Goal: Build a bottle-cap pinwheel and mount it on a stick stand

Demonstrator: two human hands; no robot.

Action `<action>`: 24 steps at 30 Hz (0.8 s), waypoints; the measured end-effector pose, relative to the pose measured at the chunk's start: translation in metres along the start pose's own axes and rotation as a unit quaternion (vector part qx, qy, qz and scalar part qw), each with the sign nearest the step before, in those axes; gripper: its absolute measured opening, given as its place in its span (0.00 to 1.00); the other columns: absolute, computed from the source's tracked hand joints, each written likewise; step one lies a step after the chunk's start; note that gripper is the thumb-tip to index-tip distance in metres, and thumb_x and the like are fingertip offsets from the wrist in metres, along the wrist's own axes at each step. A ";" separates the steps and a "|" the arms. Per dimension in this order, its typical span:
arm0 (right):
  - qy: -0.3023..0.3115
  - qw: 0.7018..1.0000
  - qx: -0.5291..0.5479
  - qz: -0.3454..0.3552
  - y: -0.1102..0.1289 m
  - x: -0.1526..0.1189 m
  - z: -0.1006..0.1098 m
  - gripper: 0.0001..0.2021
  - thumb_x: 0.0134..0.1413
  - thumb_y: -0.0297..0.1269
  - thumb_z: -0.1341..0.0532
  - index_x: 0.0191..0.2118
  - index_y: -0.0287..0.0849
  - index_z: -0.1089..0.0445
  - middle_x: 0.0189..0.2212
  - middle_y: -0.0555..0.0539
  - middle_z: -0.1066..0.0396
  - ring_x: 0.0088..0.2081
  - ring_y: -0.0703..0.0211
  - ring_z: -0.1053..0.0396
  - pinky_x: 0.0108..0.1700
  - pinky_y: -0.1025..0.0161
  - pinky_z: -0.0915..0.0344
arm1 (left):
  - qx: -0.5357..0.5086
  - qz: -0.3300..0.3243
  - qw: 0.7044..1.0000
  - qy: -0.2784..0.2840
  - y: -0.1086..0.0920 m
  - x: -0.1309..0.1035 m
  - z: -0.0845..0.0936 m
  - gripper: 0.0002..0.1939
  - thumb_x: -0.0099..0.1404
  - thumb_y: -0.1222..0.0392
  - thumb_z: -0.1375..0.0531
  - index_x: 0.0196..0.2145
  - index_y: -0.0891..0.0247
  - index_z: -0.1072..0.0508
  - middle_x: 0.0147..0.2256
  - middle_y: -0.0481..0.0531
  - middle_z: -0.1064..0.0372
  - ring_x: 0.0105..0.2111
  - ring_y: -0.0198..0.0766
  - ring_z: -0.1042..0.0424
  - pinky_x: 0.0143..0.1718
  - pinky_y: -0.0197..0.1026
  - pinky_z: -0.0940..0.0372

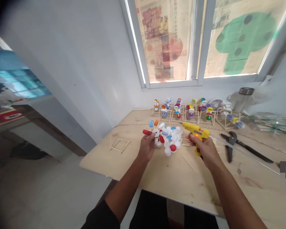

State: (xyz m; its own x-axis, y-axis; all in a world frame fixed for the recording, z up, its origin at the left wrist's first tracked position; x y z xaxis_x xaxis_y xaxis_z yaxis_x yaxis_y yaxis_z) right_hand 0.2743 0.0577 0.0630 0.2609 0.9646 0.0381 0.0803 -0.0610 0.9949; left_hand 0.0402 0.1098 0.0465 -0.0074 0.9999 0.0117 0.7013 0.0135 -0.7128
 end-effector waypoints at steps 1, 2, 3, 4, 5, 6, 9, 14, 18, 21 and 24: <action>0.004 1.000 0.012 0.011 0.003 0.009 -0.010 0.17 0.42 0.48 0.31 0.37 0.43 0.25 0.34 0.46 0.23 0.33 0.60 0.27 0.33 0.67 0.31 | 0.005 -0.001 1.000 0.006 -0.003 0.010 -0.003 0.15 0.44 0.60 0.28 0.27 0.68 0.27 0.25 0.49 0.28 0.26 0.32 0.30 0.30 0.36 0.37; 0.010 0.999 0.025 0.018 0.004 0.016 -0.019 0.18 0.42 0.48 0.31 0.37 0.43 0.26 0.34 0.46 0.23 0.33 0.61 0.28 0.34 0.67 0.31 | 0.007 -0.001 1.000 0.008 -0.004 0.020 -0.005 0.15 0.44 0.60 0.28 0.27 0.68 0.27 0.25 0.48 0.28 0.25 0.32 0.30 0.30 0.35 0.37; 0.016 0.999 0.036 0.020 0.004 0.022 -0.028 0.18 0.42 0.49 0.31 0.36 0.42 0.26 0.34 0.46 0.23 0.33 0.61 0.28 0.34 0.67 0.32 | 0.006 -0.002 1.000 0.008 -0.005 0.029 -0.006 0.15 0.43 0.60 0.28 0.27 0.68 0.27 0.24 0.47 0.29 0.24 0.31 0.31 0.30 0.35 0.37; 0.021 0.999 0.044 0.017 0.002 0.027 -0.036 0.18 0.41 0.49 0.31 0.36 0.42 0.26 0.34 0.46 0.23 0.32 0.62 0.28 0.34 0.68 0.32 | 0.004 -0.003 1.000 0.005 -0.005 0.038 -0.006 0.15 0.43 0.60 0.28 0.27 0.68 0.28 0.24 0.47 0.29 0.24 0.30 0.31 0.30 0.34 0.37; 0.025 0.998 0.049 0.009 -0.001 0.030 -0.042 0.18 0.41 0.49 0.30 0.36 0.42 0.26 0.34 0.46 0.23 0.32 0.62 0.28 0.34 0.68 0.33 | 0.002 -0.006 1.000 0.001 -0.004 0.045 -0.006 0.15 0.42 0.60 0.28 0.26 0.68 0.28 0.23 0.47 0.29 0.23 0.30 0.32 0.29 0.34 0.37; 0.026 0.998 0.054 0.000 -0.005 0.033 -0.047 0.19 0.41 0.49 0.30 0.36 0.42 0.26 0.34 0.46 0.23 0.32 0.62 0.29 0.34 0.68 0.33 | 0.000 -0.009 1.000 -0.003 -0.002 0.052 -0.005 0.16 0.42 0.60 0.28 0.26 0.67 0.28 0.23 0.46 0.29 0.23 0.29 0.32 0.29 0.34 0.37; 0.018 0.997 0.065 -0.023 -0.017 0.036 -0.052 0.20 0.40 0.50 0.30 0.37 0.42 0.26 0.34 0.46 0.23 0.31 0.62 0.29 0.34 0.66 0.33 | -0.005 -0.015 1.000 -0.014 0.005 0.069 0.001 0.16 0.41 0.60 0.27 0.25 0.67 0.28 0.24 0.46 0.29 0.24 0.29 0.31 0.29 0.33 0.37; 0.037 0.998 0.049 -0.029 -0.031 0.033 -0.053 0.19 0.42 0.50 0.31 0.37 0.41 0.27 0.36 0.44 0.23 0.32 0.61 0.29 0.37 0.65 0.33 | 0.002 -0.011 1.000 -0.023 0.012 0.078 0.010 0.18 0.40 0.61 0.27 0.29 0.67 0.26 0.26 0.48 0.26 0.27 0.30 0.29 0.33 0.33 0.35; 0.054 0.998 0.025 -0.032 -0.032 0.028 -0.057 0.20 0.44 0.50 0.32 0.40 0.41 0.28 0.38 0.43 0.24 0.36 0.57 0.28 0.39 0.63 0.32 | 0.015 -0.005 1.000 -0.011 0.009 0.074 0.011 0.20 0.39 0.62 0.26 0.31 0.67 0.25 0.27 0.48 0.26 0.28 0.32 0.28 0.35 0.34 0.34; 0.036 0.998 -0.006 -0.049 -0.030 0.025 -0.058 0.22 0.42 0.53 0.32 0.38 0.41 0.27 0.36 0.43 0.23 0.35 0.55 0.27 0.36 0.63 0.32 | 0.016 -0.001 1.000 -0.003 0.006 0.070 0.010 0.20 0.40 0.61 0.26 0.32 0.67 0.25 0.28 0.49 0.25 0.29 0.33 0.27 0.36 0.35 0.33; 0.023 0.997 -0.031 -0.060 -0.029 0.025 -0.059 0.22 0.41 0.54 0.32 0.36 0.41 0.27 0.34 0.43 0.23 0.34 0.55 0.27 0.34 0.63 0.32 | 0.018 -0.004 1.000 0.001 0.003 0.067 0.009 0.19 0.40 0.60 0.26 0.32 0.66 0.25 0.27 0.48 0.25 0.28 0.32 0.27 0.34 0.34 0.34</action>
State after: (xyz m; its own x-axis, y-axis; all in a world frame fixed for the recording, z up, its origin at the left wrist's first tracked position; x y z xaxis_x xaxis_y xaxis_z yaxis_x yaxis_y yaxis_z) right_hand 0.2219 0.0983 0.0405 0.2079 0.9750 -0.0781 0.0490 0.0693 0.9964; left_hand 0.0352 0.1770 0.0391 -0.0126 0.9997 0.0187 0.6748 0.0223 -0.7377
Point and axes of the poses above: each hand's wrist, its own x-axis towards the middle knuckle, its own z-axis out of the back of the hand, y = z × x, the point moved 3 cm from there along x, towards the middle knuckle
